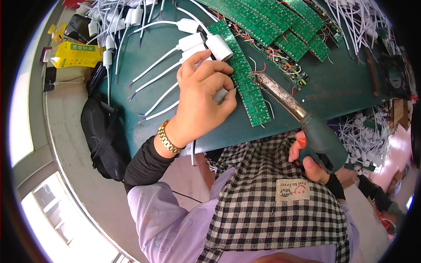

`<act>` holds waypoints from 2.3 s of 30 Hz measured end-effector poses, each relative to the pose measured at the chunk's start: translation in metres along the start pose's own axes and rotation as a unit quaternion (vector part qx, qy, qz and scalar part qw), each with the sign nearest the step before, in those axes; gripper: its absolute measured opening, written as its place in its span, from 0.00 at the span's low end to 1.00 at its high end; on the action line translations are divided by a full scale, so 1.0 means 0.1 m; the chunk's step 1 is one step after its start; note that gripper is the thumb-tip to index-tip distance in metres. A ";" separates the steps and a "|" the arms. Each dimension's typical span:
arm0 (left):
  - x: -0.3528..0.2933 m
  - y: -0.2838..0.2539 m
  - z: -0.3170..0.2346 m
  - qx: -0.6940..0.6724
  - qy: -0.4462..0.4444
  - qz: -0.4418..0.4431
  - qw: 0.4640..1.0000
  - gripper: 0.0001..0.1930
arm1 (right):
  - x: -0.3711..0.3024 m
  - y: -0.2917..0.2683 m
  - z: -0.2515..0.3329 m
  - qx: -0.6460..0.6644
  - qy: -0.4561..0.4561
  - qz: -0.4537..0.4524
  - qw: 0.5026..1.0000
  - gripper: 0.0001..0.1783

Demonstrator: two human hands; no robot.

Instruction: Use a glue gun to attach wires to a green circuit board.

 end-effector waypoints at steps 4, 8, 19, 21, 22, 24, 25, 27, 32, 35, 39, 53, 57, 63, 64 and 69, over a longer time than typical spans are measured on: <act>0.02 0.03 -0.01 0.017 0.014 0.001 1.000 0.08 | -0.02 0.02 -0.01 0.008 0.018 0.019 1.000 0.26; 0.03 0.04 -0.02 0.029 0.009 -0.001 1.000 0.08 | -0.02 -0.02 -0.09 0.005 0.035 0.044 0.998 0.27; 0.03 0.03 -0.02 0.032 -0.001 -0.006 0.999 0.06 | 0.04 0.04 -0.03 0.051 0.017 0.021 0.998 0.17; 0.04 0.03 -0.02 0.032 -0.001 -0.006 0.999 0.06 | -0.01 0.04 -0.04 0.060 0.028 0.003 0.998 0.22; 0.04 0.05 -0.02 0.030 -0.001 -0.006 1.000 0.05 | -0.02 0.02 -0.05 0.072 0.039 -0.019 0.996 0.28; 0.03 0.04 -0.01 0.030 -0.002 -0.007 1.000 0.05 | 0.00 0.00 -0.01 0.052 0.018 -0.030 0.998 0.30; 0.03 0.04 -0.02 0.030 -0.002 -0.005 1.000 0.05 | 0.01 -0.02 0.03 0.034 -0.002 -0.042 0.999 0.32; 0.03 0.03 -0.02 0.032 -0.003 -0.006 0.999 0.05 | 0.04 -0.05 0.06 0.025 -0.010 -0.048 0.999 0.33; 0.04 0.02 -0.01 0.029 -0.005 -0.005 1.000 0.05 | 0.12 -0.14 0.18 0.011 -0.053 -0.095 0.994 0.34; 0.04 0.01 -0.02 0.033 -0.004 0.007 0.999 0.05 | 0.19 -0.27 0.25 0.061 -0.069 -0.106 0.990 0.35; 0.07 -0.01 -0.10 0.060 0.009 0.050 0.997 0.08 | 0.34 -0.35 0.41 0.102 -0.136 -0.115 0.979 0.32; 0.07 -0.33 -0.33 0.233 -0.072 0.185 0.952 0.14 | 0.56 -0.50 0.37 0.177 -0.221 -0.109 0.953 0.30; 0.32 -0.26 -0.09 0.168 0.042 0.117 0.978 0.18 | 0.57 -0.50 0.36 0.201 -0.217 -0.100 0.950 0.30; 0.49 -0.71 0.84 0.159 -0.056 -0.134 0.976 0.09 | 0.52 -0.50 0.34 0.203 -0.209 -0.095 0.952 0.30; 0.49 -0.83 1.12 0.270 -0.051 -0.164 0.947 0.10 | 0.51 -0.48 0.35 0.206 -0.213 -0.089 0.951 0.30; 0.51 -0.89 1.94 0.454 -0.276 0.024 0.847 0.17 | 0.49 -0.49 0.36 0.187 -0.208 -0.099 0.955 0.31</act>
Point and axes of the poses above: each hand's wrist, its own x-axis towards the middle knuckle, its own y-axis out of the palm, z = x × y, the point moved 5 cm from there along x, towards the middle knuckle, and after that the axes turned 11 degrees about y, right-handed, at the moved point
